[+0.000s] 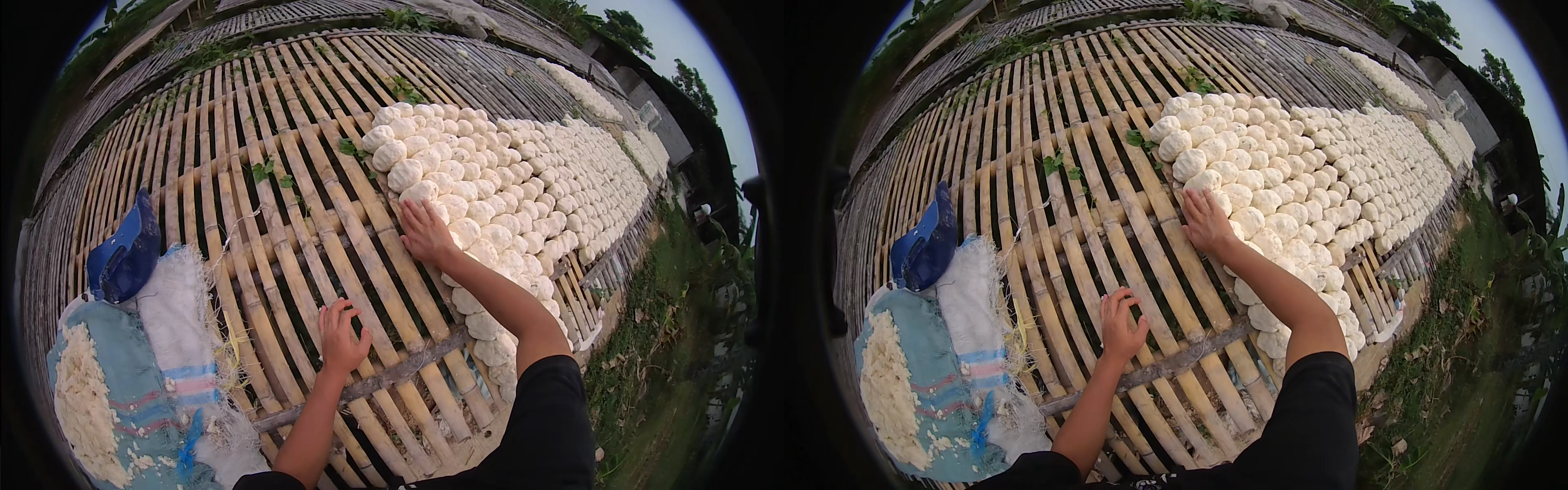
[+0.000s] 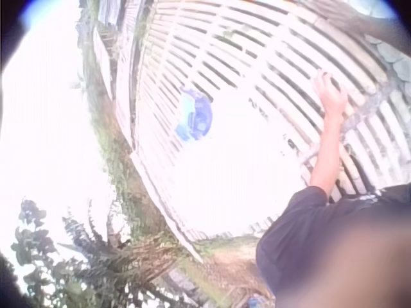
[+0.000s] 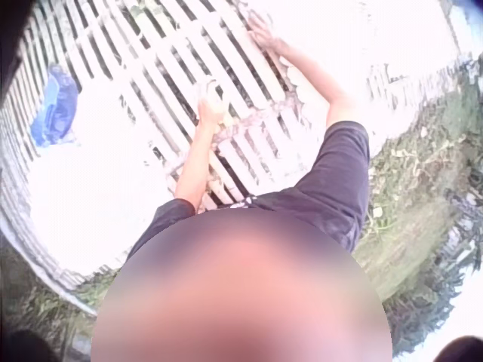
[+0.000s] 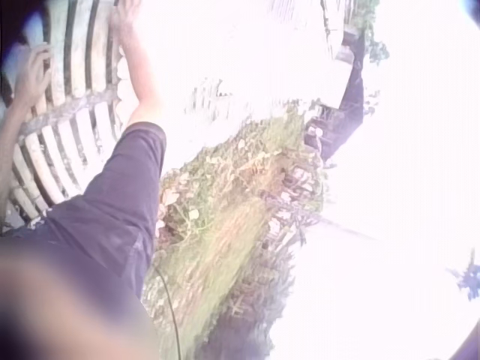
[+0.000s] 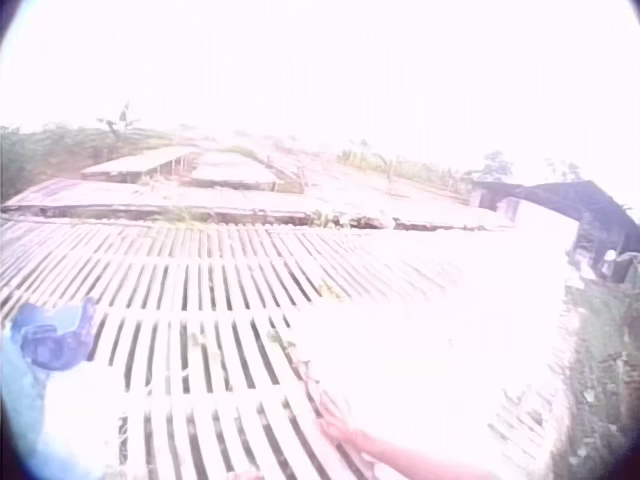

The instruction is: The person repeatedly scoops a white dough-like mass from a blue tarp, rolls it into a ball with both hands, and places the finished balls in rows on a bamboo rack. The process continues throughout the clip, accumulating many uniform balls on the rack.

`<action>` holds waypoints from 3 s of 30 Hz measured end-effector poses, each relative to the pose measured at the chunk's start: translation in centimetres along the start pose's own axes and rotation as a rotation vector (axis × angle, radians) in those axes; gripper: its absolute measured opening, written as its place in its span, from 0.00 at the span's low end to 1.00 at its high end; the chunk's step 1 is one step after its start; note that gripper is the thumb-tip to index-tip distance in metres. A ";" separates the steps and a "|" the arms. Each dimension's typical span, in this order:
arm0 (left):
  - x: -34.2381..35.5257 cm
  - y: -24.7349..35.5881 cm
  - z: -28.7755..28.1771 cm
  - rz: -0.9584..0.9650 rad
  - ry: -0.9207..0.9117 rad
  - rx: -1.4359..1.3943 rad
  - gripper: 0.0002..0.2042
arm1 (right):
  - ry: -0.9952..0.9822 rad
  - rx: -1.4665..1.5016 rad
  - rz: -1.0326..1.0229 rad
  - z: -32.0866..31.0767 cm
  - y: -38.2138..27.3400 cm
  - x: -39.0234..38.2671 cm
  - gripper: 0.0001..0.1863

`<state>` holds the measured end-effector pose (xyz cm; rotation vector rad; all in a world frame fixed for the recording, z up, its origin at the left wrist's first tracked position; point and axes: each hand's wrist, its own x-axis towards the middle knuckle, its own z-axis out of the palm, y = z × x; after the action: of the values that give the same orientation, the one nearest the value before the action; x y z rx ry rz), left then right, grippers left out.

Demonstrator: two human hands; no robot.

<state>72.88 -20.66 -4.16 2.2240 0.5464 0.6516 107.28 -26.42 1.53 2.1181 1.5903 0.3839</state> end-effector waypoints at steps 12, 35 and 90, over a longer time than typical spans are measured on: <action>-0.4 -0.5 0.6 0.045 0.045 0.071 0.14 | -0.007 -0.066 0.005 -0.2 -3.4 -9.5 0.36; -0.2 -2.3 1.6 0.142 0.030 0.104 0.09 | 0.056 -0.037 0.146 -5.2 -7.2 -28.2 0.32; 0.1 -3.0 1.9 0.133 -0.002 0.107 0.06 | 1.073 0.623 1.899 1.3 -15.1 -40.9 0.33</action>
<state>73.56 -19.69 -7.51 2.3767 0.4444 0.7022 83.48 -62.29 -5.28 3.4679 -0.9387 1.9124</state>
